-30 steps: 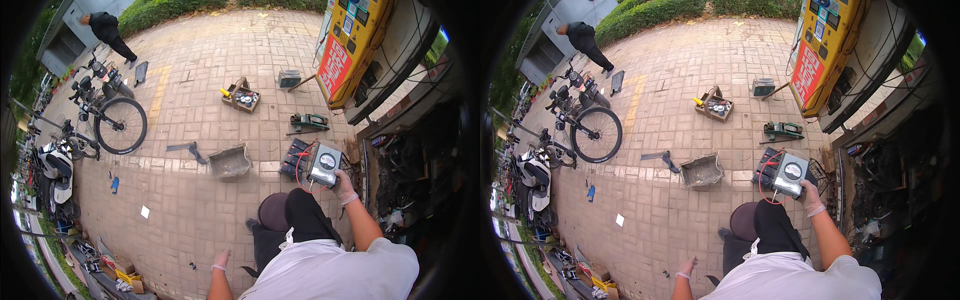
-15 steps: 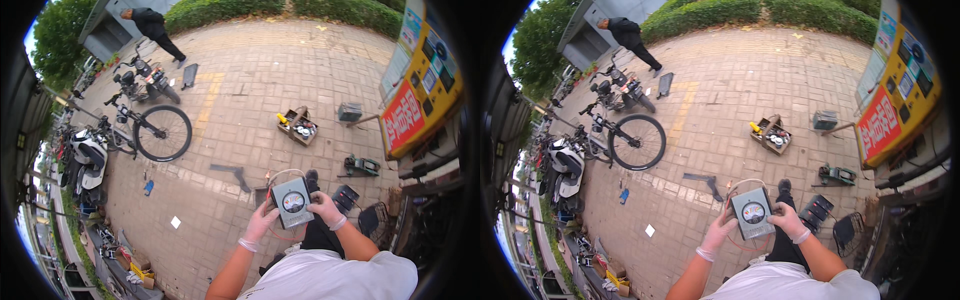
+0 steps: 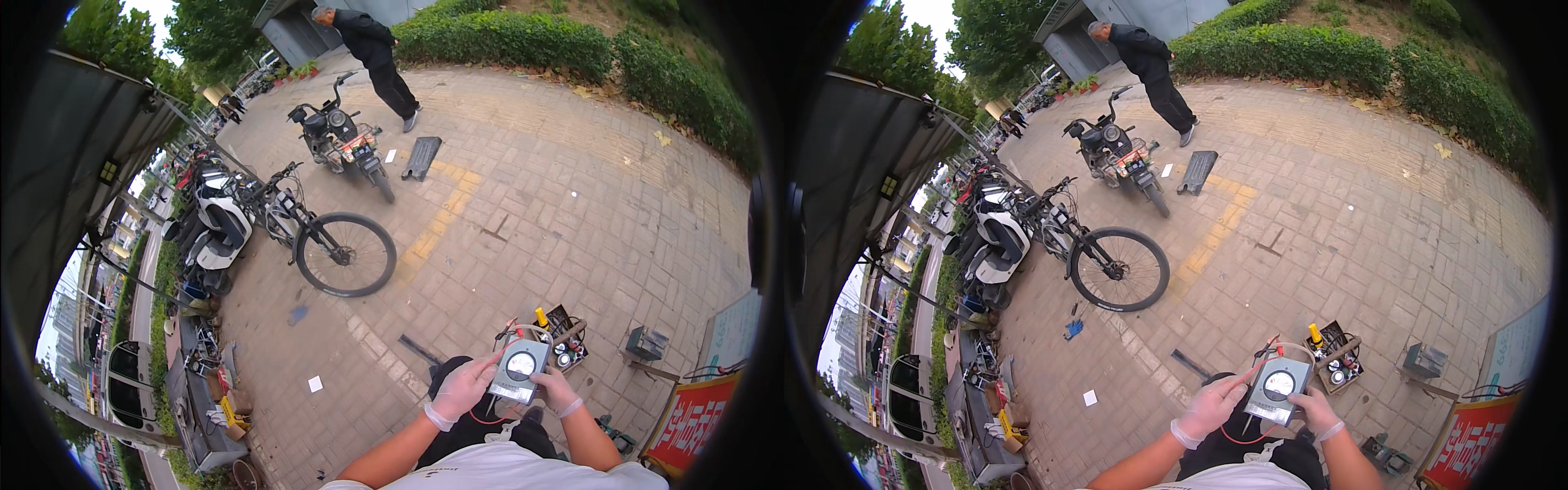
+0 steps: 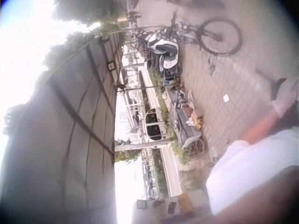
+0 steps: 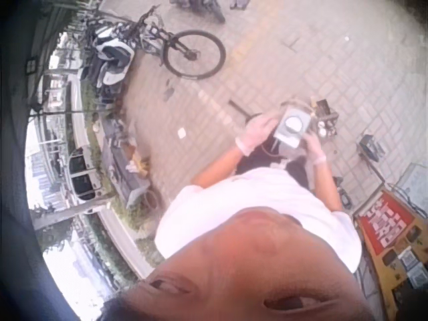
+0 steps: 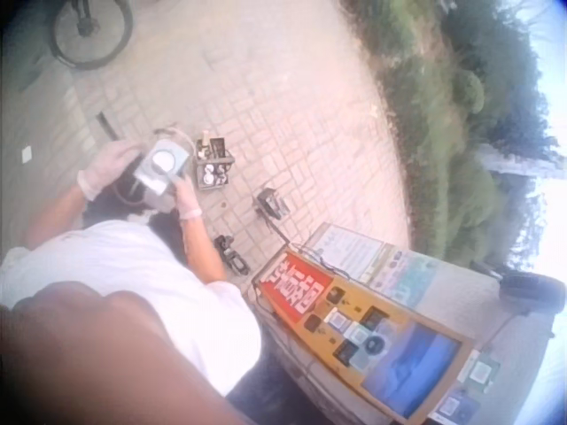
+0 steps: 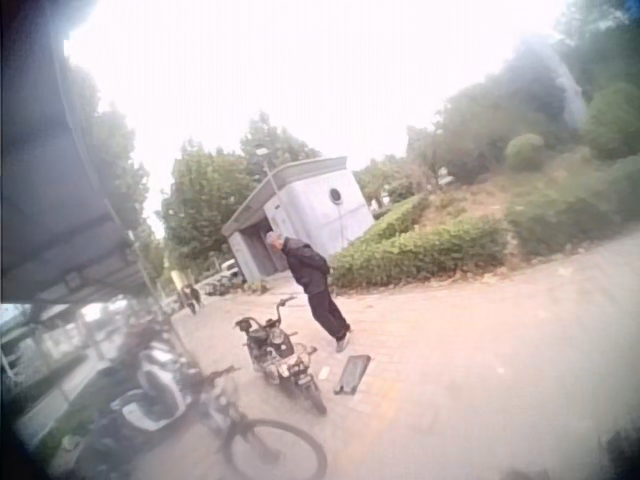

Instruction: The person uses a cordless drill to remove screws from the floorboard of an electric scooter, then lifts the floorboard to expose the battery. They retrieve a battery tester, connect it to the battery terminals, and observe the gauge. After testing, they use the drill to reinstall screws and secure the floorboard back in place.

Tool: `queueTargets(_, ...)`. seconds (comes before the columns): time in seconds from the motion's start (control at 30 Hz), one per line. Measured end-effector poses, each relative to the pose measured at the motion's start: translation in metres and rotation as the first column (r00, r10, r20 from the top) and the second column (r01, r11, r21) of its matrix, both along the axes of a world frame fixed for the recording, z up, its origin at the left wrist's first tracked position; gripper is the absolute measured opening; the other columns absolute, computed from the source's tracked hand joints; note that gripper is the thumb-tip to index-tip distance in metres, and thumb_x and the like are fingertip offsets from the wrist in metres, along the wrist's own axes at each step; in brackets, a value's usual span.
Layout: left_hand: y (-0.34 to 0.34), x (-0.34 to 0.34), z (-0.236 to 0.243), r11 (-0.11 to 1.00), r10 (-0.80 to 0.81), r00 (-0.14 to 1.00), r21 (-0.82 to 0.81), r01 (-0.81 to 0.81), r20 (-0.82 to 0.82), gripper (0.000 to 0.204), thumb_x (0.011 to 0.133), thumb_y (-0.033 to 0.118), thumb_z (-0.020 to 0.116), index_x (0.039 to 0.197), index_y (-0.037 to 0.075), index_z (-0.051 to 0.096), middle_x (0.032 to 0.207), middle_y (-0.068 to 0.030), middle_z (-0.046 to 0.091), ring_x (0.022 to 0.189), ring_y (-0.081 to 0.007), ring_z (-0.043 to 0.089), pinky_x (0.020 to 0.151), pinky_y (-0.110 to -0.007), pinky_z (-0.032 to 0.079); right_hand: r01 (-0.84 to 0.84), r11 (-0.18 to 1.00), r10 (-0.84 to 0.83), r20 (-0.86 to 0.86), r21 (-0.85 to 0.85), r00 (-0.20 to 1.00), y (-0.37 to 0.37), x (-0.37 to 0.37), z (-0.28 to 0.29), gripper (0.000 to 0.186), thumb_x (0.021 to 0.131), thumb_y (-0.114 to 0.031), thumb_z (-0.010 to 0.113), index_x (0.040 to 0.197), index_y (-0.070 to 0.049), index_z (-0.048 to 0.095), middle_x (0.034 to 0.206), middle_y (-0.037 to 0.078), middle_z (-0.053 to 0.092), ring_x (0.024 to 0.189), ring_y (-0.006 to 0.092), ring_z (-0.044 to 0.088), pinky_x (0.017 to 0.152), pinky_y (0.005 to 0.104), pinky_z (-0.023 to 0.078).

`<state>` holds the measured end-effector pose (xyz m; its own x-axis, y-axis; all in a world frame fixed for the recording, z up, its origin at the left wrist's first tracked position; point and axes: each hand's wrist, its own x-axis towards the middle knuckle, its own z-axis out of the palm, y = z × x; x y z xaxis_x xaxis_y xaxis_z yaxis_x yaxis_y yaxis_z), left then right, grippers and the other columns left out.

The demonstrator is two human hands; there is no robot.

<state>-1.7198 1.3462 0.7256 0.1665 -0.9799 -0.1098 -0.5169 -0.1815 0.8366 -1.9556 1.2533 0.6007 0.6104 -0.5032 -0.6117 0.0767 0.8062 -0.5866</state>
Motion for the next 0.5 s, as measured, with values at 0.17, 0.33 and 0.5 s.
queueTargets(0.17,-0.120,0.102,-0.008,0.965,0.233,0.673,0.083,-0.247,-0.702,0.045,0.108,0.032,0.048,0.121,-0.007,0.066,0.105,-0.0175,0.073,0.096,-0.0247,0.070,0.091,-0.037,0.052,0.173,0.935,-0.142,-0.122,0.310,0.982,-0.141,0.079,-0.043,0.061,0.086,-0.026,0.071,0.138,0.000,0.051,0.134,0.019,0.059,0.124,0.0361,0.058,0.105,0.0569,0.045)
queueTargets(0.33,-0.303,0.251,-0.040,0.999,-0.036,0.273,-0.043,-0.019,-0.961,0.034,0.102,0.031,0.056,0.113,0.000,0.068,0.101,-0.0129,0.070,0.095,-0.0283,0.065,0.089,-0.040,0.053,0.656,0.666,-0.649,-0.157,0.356,0.745,-0.278,0.144,-0.072,0.060,0.085,-0.025,0.073,0.137,-0.004,0.050,0.134,0.015,0.058,0.130,0.0338,0.052,0.116,0.0544,0.035)
queueTargets(0.5,-0.472,0.317,-0.053,0.817,0.531,0.047,0.496,-0.296,-0.846,0.034,0.103,0.036,0.052,0.102,0.004,0.065,0.081,-0.0053,0.064,0.072,-0.0217,0.058,0.074,-0.036,0.051,0.880,0.389,-0.913,-0.010,0.273,0.407,-0.376,0.159,-0.029,0.063,0.087,-0.021,0.070,0.143,-0.009,0.044,0.144,0.010,0.051,0.133,0.0300,0.050,0.116,0.0547,0.033)
